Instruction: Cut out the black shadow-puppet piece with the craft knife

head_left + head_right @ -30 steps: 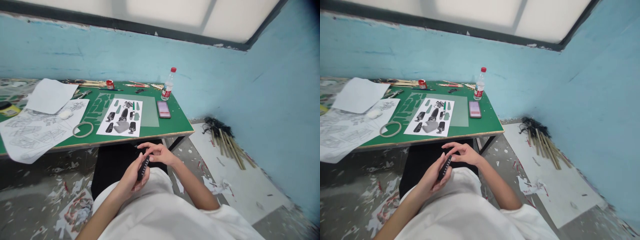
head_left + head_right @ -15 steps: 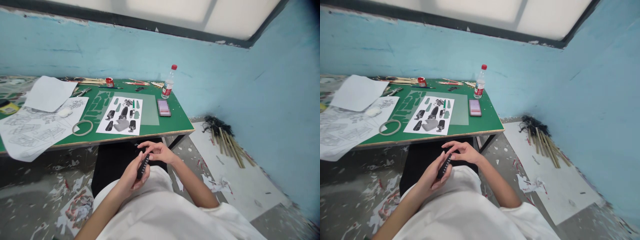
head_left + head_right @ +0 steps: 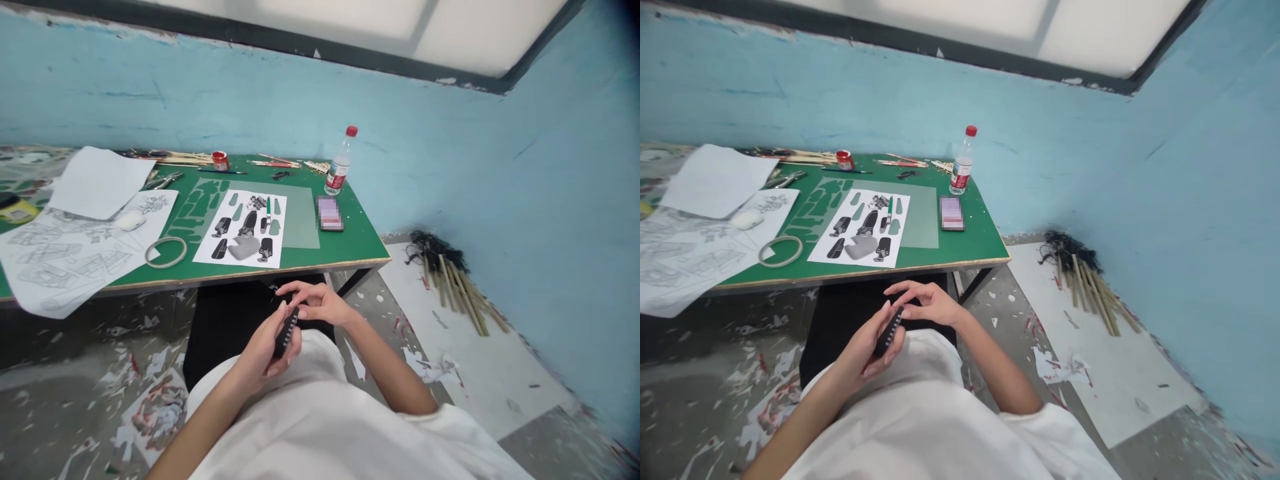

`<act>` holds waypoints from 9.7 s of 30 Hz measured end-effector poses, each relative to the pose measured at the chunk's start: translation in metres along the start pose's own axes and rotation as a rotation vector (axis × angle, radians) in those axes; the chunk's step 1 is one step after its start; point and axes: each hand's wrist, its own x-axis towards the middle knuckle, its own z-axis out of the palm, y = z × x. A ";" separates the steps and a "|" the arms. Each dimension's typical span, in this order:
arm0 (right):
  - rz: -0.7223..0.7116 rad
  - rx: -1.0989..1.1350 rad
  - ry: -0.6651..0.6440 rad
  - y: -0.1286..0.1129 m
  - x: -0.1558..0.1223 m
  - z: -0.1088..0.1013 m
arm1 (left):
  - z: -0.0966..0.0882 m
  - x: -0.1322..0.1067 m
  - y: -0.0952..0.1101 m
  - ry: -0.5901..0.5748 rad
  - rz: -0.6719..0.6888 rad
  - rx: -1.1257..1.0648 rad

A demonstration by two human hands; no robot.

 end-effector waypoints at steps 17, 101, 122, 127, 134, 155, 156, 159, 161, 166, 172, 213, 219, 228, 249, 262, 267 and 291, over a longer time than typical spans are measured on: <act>-0.026 -0.020 -0.008 0.000 -0.002 -0.001 | 0.000 -0.001 0.002 -0.028 0.007 0.040; -0.522 -0.474 0.294 -0.080 -0.023 0.037 | -0.004 -0.064 0.023 0.423 1.018 0.837; -0.651 -0.493 0.259 -0.080 -0.019 0.043 | -0.012 -0.062 0.024 0.303 1.016 0.746; -0.629 -0.548 0.261 -0.084 -0.021 0.040 | -0.010 -0.061 0.028 0.254 0.980 0.741; -0.539 -0.523 0.180 -0.084 -0.023 0.037 | -0.012 -0.065 0.033 0.260 0.982 0.889; -0.515 -0.276 0.315 -0.068 -0.022 0.054 | -0.006 -0.068 0.015 0.377 0.930 0.660; -0.516 -0.269 0.327 -0.067 -0.022 0.054 | -0.004 -0.068 0.015 0.366 0.933 0.634; -0.537 -0.259 0.370 -0.065 -0.021 0.057 | 0.001 -0.068 0.015 0.355 0.935 0.582; -0.554 -0.258 0.394 -0.064 -0.020 0.058 | 0.005 -0.069 0.015 0.389 0.917 0.537; -0.581 -0.259 0.425 -0.064 -0.018 0.061 | 0.013 -0.070 0.014 0.434 0.896 0.446; -0.599 -0.324 0.464 -0.065 -0.018 0.062 | 0.011 -0.068 0.016 0.501 0.920 0.546; -0.731 -0.561 0.468 -0.075 -0.023 0.072 | -0.012 -0.075 0.018 0.458 1.163 0.869; -0.774 -0.527 0.432 -0.076 -0.023 0.074 | -0.016 -0.077 0.021 0.406 1.238 0.955; -0.784 -0.510 0.401 -0.079 -0.022 0.074 | -0.026 -0.079 0.027 0.286 1.290 1.112; -0.160 -0.237 0.352 -0.081 -0.043 0.080 | -0.021 -0.075 0.037 0.237 1.433 1.142; -0.015 -0.310 0.141 -0.092 -0.045 0.086 | -0.027 -0.069 0.032 0.206 1.411 1.301; 0.012 -0.280 0.131 -0.093 -0.044 0.087 | -0.029 -0.065 0.025 0.266 1.353 1.229; 0.030 -0.528 0.176 -0.083 -0.036 0.080 | -0.003 -0.055 0.023 0.008 0.497 0.415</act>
